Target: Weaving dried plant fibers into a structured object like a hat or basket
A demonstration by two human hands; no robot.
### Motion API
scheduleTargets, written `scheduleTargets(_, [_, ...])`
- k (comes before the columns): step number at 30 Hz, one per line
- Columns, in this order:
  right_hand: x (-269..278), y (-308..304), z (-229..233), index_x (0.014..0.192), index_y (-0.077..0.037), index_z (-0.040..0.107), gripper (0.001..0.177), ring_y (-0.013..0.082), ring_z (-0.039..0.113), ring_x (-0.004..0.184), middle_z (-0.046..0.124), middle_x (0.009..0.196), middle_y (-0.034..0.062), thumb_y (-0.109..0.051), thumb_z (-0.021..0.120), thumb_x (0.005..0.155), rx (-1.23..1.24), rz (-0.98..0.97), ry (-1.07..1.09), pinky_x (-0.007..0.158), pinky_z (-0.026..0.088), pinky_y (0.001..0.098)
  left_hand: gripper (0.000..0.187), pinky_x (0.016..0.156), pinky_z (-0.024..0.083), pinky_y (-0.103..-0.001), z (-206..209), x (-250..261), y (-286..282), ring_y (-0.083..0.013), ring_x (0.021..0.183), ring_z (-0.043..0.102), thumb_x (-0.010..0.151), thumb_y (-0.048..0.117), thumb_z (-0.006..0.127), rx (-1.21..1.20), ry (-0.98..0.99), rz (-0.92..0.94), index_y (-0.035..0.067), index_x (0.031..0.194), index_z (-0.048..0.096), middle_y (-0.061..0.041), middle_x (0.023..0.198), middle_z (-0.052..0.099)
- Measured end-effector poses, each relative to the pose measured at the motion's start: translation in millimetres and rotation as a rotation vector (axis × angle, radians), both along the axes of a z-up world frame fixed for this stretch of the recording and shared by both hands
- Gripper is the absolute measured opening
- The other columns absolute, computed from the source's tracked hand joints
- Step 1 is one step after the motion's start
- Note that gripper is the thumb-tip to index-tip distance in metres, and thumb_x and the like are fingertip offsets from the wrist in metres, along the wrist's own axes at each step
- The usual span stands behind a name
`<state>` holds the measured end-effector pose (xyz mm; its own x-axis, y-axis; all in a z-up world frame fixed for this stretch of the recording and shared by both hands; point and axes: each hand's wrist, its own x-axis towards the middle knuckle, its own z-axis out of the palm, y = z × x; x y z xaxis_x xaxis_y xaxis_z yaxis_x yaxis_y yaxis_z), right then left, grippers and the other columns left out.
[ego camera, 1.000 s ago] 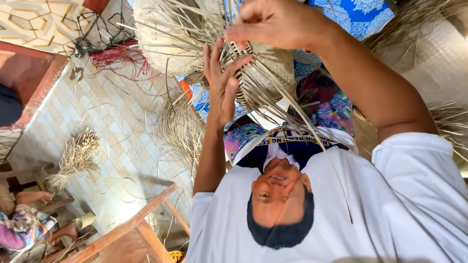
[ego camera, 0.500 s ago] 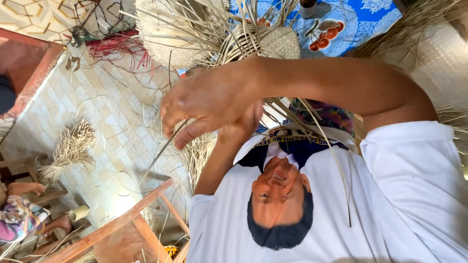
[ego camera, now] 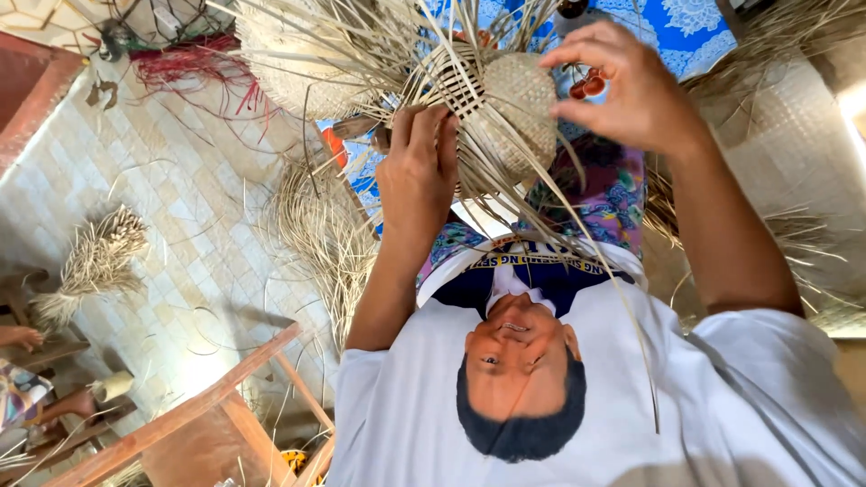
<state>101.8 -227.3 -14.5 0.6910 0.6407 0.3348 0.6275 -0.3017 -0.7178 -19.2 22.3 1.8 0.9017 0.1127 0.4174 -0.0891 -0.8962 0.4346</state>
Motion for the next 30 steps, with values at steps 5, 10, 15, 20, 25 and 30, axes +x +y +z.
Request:
scheduleTargets(5, [-8,5,-11,0.152,-0.009,0.046,0.073,0.0325,0.036,0.148,0.036,0.157,0.0165,-0.004,0.074,0.085,-0.055,0.177,0.149,0.12,0.031,0.0473,0.012,0.07,0.054,-0.045,6,0,-4,-0.0325,0.086,0.067,0.104,0.01,0.059,-0.166,0.039,-0.033,0.008,0.116,0.062,-0.011,0.104,0.062])
scheduleTargets(10, [-8,12,-18,0.156,-0.013,0.039,0.085,0.0364,0.023,0.155,0.027,0.165,0.0174,-0.008,0.076,0.079,-0.12,0.234,0.111,0.123,0.024,0.0552,0.012,0.071,0.055,-0.038,12,2,2,-0.0263,0.082,0.069,0.099,0.002,0.063,-0.229,0.027,-0.06,0.003,0.11,0.065,-0.013,0.102,0.066])
scheduleTargets(15, [-15,18,-22,0.158,-0.014,0.035,0.094,0.0358,0.018,0.157,0.021,0.166,0.0147,-0.007,0.077,0.074,-0.154,0.211,0.074,0.124,0.022,0.0573,0.011,0.075,0.053,-0.039,12,3,3,-0.026,0.086,0.072,0.102,0.015,0.064,-0.207,0.043,-0.061,0.007,0.11,0.063,-0.009,0.104,0.069])
scheduleTargets(20, [-20,24,-42,0.16,-0.015,0.022,0.13,0.0418,0.007,0.158,0.011,0.167,0.0199,-0.033,0.098,0.056,-0.182,0.154,-0.039,0.128,0.014,0.0593,0.011,0.068,0.05,-0.037,13,9,4,-0.0247,0.072,0.065,0.099,0.01,0.065,-0.272,0.058,-0.072,0.004,0.108,0.066,-0.013,0.095,0.065])
scheduleTargets(25, [-26,26,-56,0.162,-0.015,0.02,0.131,0.0421,0.002,0.159,0.004,0.168,0.0208,-0.043,0.096,0.06,-0.204,0.096,-0.086,0.13,0.002,0.0618,0.012,0.067,0.047,-0.029,12,6,2,-0.0142,0.075,0.058,0.098,0.012,0.069,-0.474,0.049,-0.05,0.007,0.109,0.069,-0.007,0.095,0.064])
scheduleTargets(30, [-26,45,-59,0.153,-0.005,0.034,0.103,0.044,0.03,0.151,0.028,0.158,0.0284,-0.087,0.031,0.09,-0.025,-0.011,-0.314,0.126,0.015,0.0688,0.013,0.071,0.047,-0.019,-19,9,0,-0.0043,0.079,0.053,0.097,0.006,0.07,-1.078,0.081,-0.065,0.006,0.109,0.065,0.002,0.084,0.055])
